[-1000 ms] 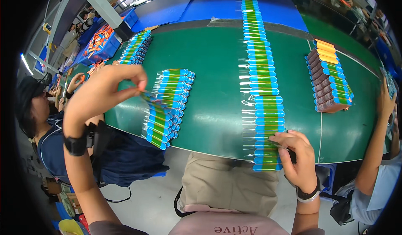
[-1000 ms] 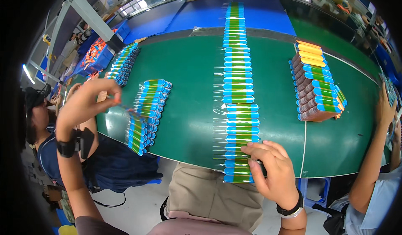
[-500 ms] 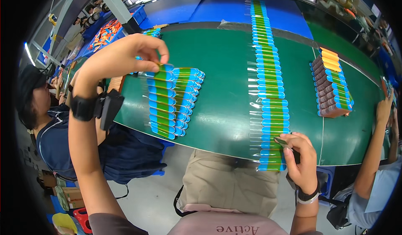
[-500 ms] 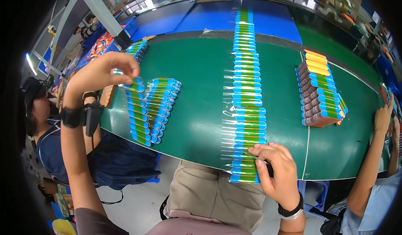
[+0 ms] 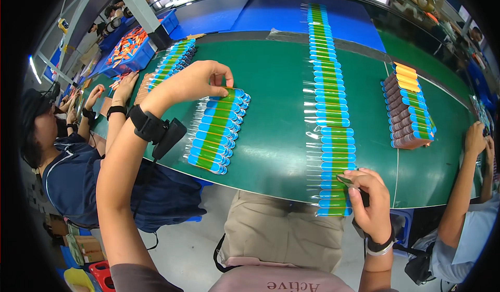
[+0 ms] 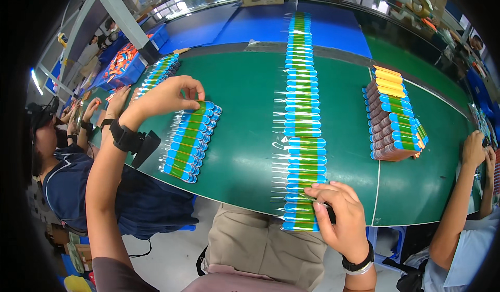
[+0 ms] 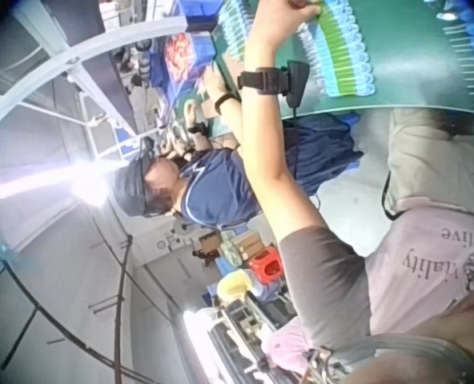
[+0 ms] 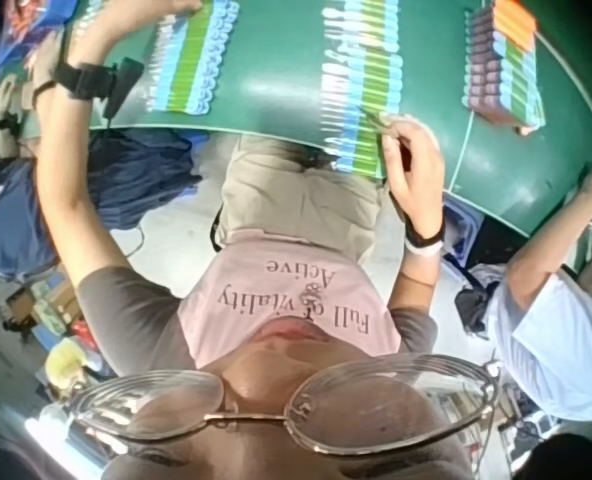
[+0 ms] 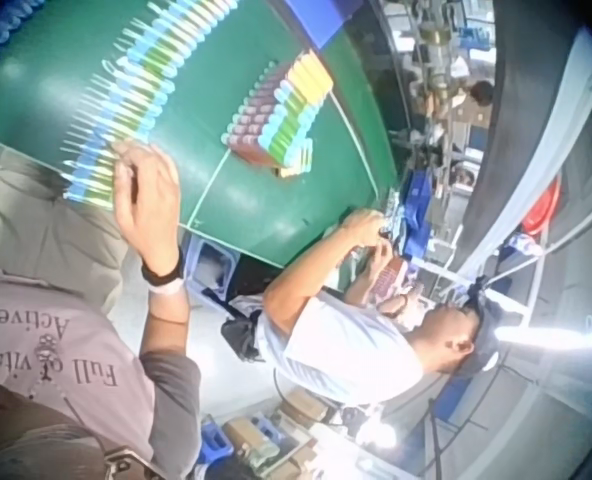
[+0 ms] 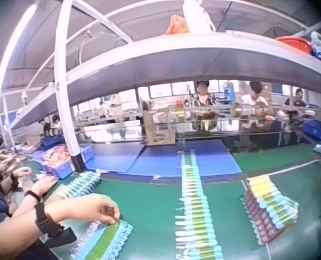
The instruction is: Manually assembling and arranging small plastic components on a production line.
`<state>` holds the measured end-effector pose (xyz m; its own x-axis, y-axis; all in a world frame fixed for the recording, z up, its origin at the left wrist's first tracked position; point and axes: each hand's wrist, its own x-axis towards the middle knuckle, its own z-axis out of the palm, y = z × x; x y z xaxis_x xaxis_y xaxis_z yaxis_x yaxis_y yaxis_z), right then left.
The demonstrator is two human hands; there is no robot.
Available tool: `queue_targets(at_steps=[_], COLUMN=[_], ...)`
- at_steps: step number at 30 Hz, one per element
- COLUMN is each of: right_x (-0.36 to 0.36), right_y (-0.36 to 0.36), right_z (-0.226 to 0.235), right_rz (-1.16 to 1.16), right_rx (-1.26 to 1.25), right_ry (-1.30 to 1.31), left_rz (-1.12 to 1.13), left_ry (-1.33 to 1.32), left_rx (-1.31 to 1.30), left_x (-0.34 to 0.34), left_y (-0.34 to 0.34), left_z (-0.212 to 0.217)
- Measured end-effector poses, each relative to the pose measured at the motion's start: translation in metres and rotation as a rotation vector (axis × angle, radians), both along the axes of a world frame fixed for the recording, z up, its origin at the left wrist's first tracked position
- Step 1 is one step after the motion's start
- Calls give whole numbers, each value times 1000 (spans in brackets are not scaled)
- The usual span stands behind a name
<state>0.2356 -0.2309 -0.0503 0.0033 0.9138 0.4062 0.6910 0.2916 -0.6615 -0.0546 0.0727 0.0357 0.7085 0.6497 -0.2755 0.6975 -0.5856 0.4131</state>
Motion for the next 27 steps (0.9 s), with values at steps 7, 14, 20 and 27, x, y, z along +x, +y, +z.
queue_targets(at_steps=[7, 14, 20, 27], right_x=[2, 3, -7, -5], right_y=[0, -4, -6, -4], right_z=[3, -5, -3, -9], right_rz=[-2, -103, -113, -105], right_rx=[-7, -65, -123, -104], right_ry=[9, 88, 242, 268], left_rz=[360, 1, -360, -306], left_ry=[146, -1134, -1728, -2102], left_rx=[433, -298, -988, -1262], left_x=[-8, 9, 35, 76], left_y=[-73, -168, -251, -292], left_z=[-3, 6, 24, 23])
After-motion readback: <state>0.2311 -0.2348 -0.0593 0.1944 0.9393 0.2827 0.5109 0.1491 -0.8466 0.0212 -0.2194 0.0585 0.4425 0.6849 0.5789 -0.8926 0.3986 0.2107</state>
